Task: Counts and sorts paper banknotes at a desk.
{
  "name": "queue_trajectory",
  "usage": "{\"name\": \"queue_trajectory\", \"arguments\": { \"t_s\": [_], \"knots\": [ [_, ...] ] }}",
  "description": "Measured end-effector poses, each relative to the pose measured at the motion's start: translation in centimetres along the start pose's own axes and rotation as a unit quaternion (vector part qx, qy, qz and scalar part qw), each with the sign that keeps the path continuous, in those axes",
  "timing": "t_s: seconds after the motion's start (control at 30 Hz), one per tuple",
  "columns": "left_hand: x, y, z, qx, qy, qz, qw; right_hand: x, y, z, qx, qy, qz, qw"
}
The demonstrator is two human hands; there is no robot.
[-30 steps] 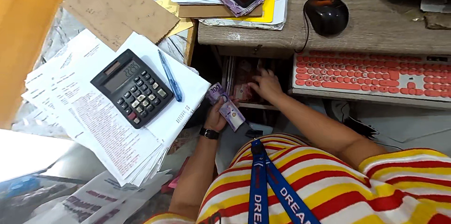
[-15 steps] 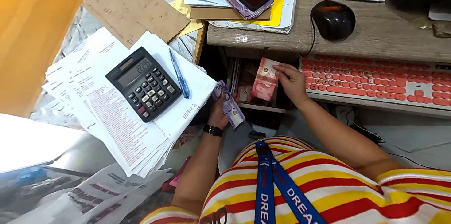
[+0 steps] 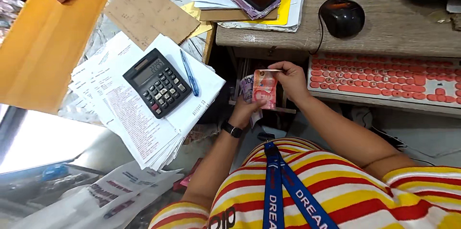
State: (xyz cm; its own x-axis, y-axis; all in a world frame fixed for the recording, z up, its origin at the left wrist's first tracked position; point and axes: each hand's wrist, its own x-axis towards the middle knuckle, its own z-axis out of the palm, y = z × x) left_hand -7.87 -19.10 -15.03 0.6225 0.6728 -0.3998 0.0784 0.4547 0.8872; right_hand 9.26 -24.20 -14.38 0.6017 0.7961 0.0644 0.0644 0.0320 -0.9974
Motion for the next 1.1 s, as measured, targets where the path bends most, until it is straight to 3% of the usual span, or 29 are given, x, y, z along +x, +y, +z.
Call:
{"name": "queue_trajectory", "arguments": {
  "t_s": [0.1, 0.2, 0.33, 0.43, 0.53, 0.67, 0.77, 0.83, 0.97, 1.1],
  "knots": [
    [0.2, -0.5, -0.4, 0.041, 0.068, -0.017, 0.997, 0.1, 0.2, -1.2, 0.003, 0.020, 0.007, 1.000],
    [0.6, -0.5, -2.0, 0.087, 0.118, 0.012, 0.989, -0.4, 0.2, -3.3, -0.084, -0.040, 0.043, 0.995],
    [1.5, -0.1, -3.0, 0.115, 0.188, 0.049, 0.974, -2.0, -0.7, -3.9, -0.113, -0.125, 0.181, 0.969],
    [2.2, -1.0, -2.4, -0.006, 0.194, 0.075, 0.978, -2.8, -0.2, -2.7, 0.010, -0.070, 0.284, 0.956],
    [2.1, -1.4, -1.3, -0.158, 0.164, 0.081, 0.970, -3.6, -0.2, -1.3, 0.128, -0.022, 0.376, 0.917],
    [1.5, -2.2, 0.2, -0.217, 0.146, 0.086, 0.962, -4.9, 0.0, 0.6, 0.212, 0.000, 0.457, 0.864],
    [1.4, -2.1, 0.6, -0.208, 0.155, 0.086, 0.962, -5.7, 0.1, 1.6, 0.209, -0.011, 0.490, 0.846],
    [1.5, -2.0, 0.2, -0.203, 0.139, 0.073, 0.966, -6.0, 0.4, 1.7, 0.177, -0.050, 0.497, 0.848],
    [1.8, -2.4, -1.5, -0.260, 0.045, 0.050, 0.963, -6.2, 1.0, 1.4, 0.062, -0.205, 0.496, 0.842],
    [1.5, -2.3, -2.4, -0.274, 0.079, 0.009, 0.959, -4.4, 0.9, 0.9, -0.120, -0.430, 0.422, 0.789]
  ]
}}
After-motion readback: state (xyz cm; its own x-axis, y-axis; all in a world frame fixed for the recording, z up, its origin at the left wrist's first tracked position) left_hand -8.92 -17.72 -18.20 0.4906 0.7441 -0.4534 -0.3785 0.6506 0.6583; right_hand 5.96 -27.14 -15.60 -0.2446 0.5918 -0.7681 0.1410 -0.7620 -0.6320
